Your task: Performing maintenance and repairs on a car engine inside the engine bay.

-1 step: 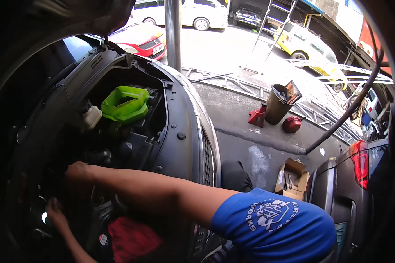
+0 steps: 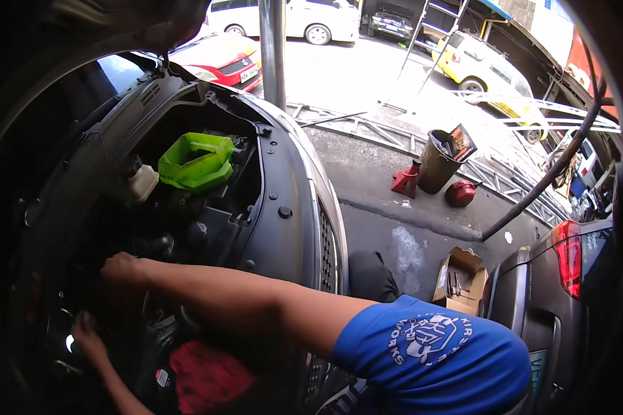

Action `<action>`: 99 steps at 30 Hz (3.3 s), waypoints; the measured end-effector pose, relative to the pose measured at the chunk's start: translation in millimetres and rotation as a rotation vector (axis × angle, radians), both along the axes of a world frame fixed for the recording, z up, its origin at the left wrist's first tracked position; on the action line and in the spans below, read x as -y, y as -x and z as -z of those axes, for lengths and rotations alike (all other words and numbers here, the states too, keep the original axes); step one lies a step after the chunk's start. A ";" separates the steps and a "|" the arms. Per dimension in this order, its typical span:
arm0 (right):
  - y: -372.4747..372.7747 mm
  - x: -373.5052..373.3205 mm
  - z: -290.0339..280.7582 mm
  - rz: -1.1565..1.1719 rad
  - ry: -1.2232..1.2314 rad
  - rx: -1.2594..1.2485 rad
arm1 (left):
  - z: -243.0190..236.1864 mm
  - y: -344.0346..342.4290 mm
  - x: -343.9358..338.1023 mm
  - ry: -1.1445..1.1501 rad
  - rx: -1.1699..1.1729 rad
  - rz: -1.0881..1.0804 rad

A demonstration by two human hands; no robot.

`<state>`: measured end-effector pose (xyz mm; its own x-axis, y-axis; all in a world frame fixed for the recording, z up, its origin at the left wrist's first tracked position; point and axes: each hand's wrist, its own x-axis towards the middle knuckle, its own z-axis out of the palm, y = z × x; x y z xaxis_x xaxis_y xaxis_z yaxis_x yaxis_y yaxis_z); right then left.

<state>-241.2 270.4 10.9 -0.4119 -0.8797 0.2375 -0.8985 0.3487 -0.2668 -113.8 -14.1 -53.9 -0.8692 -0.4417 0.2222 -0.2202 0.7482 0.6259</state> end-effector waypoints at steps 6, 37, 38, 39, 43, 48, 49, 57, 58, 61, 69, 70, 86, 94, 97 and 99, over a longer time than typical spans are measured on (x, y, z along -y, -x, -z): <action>11.1 3.7 9.9 0.030 0.108 0.186 | -9.5 -0.9 -20.9 -0.347 -0.149 0.145; 5.9 3.8 13.8 0.044 -0.023 0.224 | -20.5 -8.6 -55.0 -0.204 -0.129 -0.200; 5.7 4.1 16.1 0.037 0.007 0.190 | -19.5 -8.0 -54.9 -0.258 -0.191 -0.163; 6.2 4.7 17.1 0.022 0.030 0.182 | -19.1 -7.9 -54.9 -0.294 -0.238 -0.161; 5.1 4.2 16.2 0.003 0.039 0.190 | -16.5 -7.6 -63.6 -0.475 -0.437 -0.007; 4.4 1.7 10.1 0.011 -0.044 0.206 | -26.0 -11.7 -63.7 -0.307 -0.188 -0.119; 4.4 1.5 9.6 0.022 -0.053 0.240 | -27.1 -12.6 -63.1 -0.217 -0.168 -0.150; 3.5 3.0 10.9 -0.058 -0.004 0.223 | -18.8 -8.1 -64.0 -0.502 -0.367 0.087; 3.1 2.5 10.7 -0.055 0.020 0.240 | -19.7 -8.1 -62.4 -0.461 -0.344 0.054; 1.8 1.2 8.2 0.023 -0.062 0.238 | -24.7 -11.8 -58.0 -0.195 -0.109 -0.200; 1.2 0.7 5.8 -0.073 -0.011 0.201 | -19.4 -9.6 -68.5 -0.627 -0.467 0.058; 1.6 1.4 6.7 -0.062 -0.037 0.189 | -20.3 -9.3 -66.0 -0.536 -0.404 -0.005; -3.0 1.4 6.9 -0.050 -0.001 0.240 | -40.2 -16.6 -60.1 -0.032 0.231 -0.287; 0.8 2.7 7.7 -0.120 -0.058 0.148 | -24.3 -16.8 -60.0 -0.613 -0.304 -0.019; -2.0 2.5 7.1 -0.102 -0.066 0.179 | -25.5 -14.1 -52.1 -0.316 -0.067 -0.203; -3.1 1.8 6.3 -0.132 -0.053 0.157 | -27.2 -12.7 -50.0 -0.198 -0.007 -0.229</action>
